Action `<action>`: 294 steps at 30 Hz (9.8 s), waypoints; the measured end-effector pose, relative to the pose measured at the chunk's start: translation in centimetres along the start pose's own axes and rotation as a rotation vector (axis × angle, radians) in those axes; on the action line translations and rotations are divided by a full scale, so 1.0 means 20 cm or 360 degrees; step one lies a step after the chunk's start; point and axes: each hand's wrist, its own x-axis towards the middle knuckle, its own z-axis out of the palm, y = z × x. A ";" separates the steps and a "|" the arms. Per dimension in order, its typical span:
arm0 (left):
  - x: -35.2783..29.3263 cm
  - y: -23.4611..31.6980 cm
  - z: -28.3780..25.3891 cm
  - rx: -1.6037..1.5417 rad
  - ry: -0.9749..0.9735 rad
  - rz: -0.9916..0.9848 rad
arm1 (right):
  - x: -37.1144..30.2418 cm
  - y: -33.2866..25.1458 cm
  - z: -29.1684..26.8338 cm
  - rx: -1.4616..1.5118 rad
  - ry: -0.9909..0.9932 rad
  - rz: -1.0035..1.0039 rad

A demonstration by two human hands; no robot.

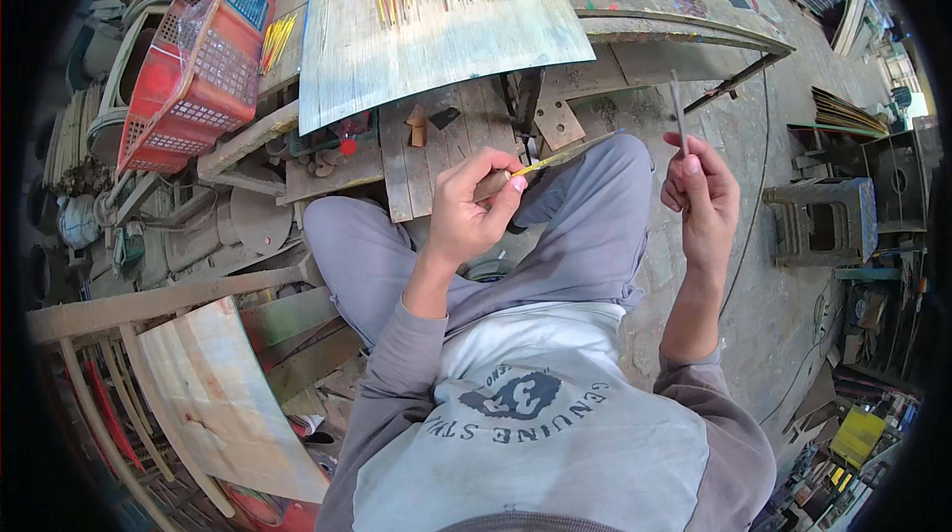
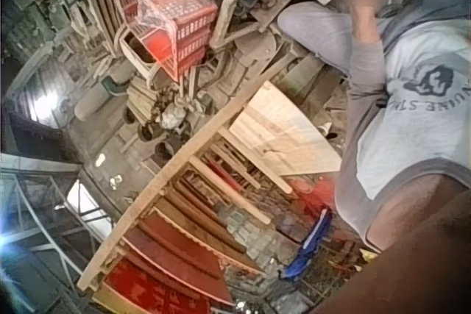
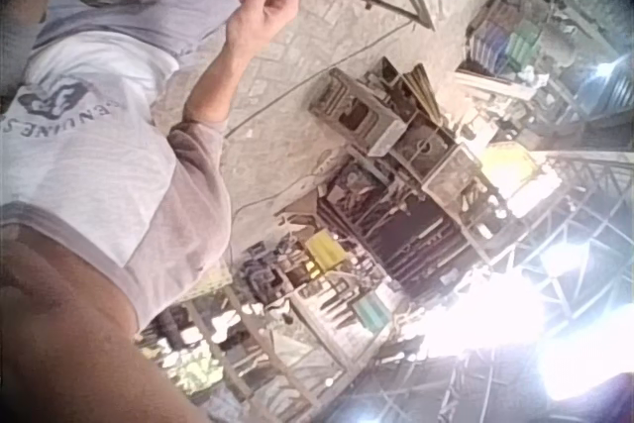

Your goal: The person inserts thin colored sticks into small cylindrical wooden pieces and then uses a chisel to trim the protruding ends flush with the cylinder. The person repeats this process for multiple items, placing the finished pieces on a nearby workbench.

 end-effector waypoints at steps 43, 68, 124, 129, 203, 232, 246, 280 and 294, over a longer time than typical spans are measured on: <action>-0.04 0.01 0.00 -0.0109 -0.0198 -0.0019 | 0.27 -0.02 0.06 -0.1302 -0.0369 -0.0936; -0.04 0.03 -0.02 -0.0067 -0.0152 0.0031 | 0.30 0.03 0.06 -0.0781 0.0082 -0.0946; -0.05 0.03 -0.03 -0.0197 -0.0185 0.0056 | 0.21 -0.05 0.12 0.0089 -0.0101 -0.0400; 0.03 0.12 -0.02 0.0003 -0.0409 -0.0144 | 0.15 -0.05 0.16 0.0507 -0.0560 -0.0041; -0.03 -0.01 0.05 -0.0382 0.0148 -0.0128 | 0.03 -0.04 0.01 -0.0044 0.0255 -0.0192; -0.12 0.08 -0.25 -0.0194 0.0148 -0.0155 | 1.48 0.43 -0.01 -0.2687 0.0596 -0.0417; 0.24 0.10 -0.38 0.1371 0.0475 0.0682 | 0.64 -0.25 0.57 -0.1403 -0.1755 -0.0101; 0.05 -0.39 -0.43 0.0772 0.0901 0.0564 | 1.70 0.03 0.54 -0.1623 -0.0161 -0.0179; 0.09 -0.41 -0.36 0.0703 0.0878 0.0544 | 1.72 0.48 1.23 -0.1697 -0.0345 -0.0737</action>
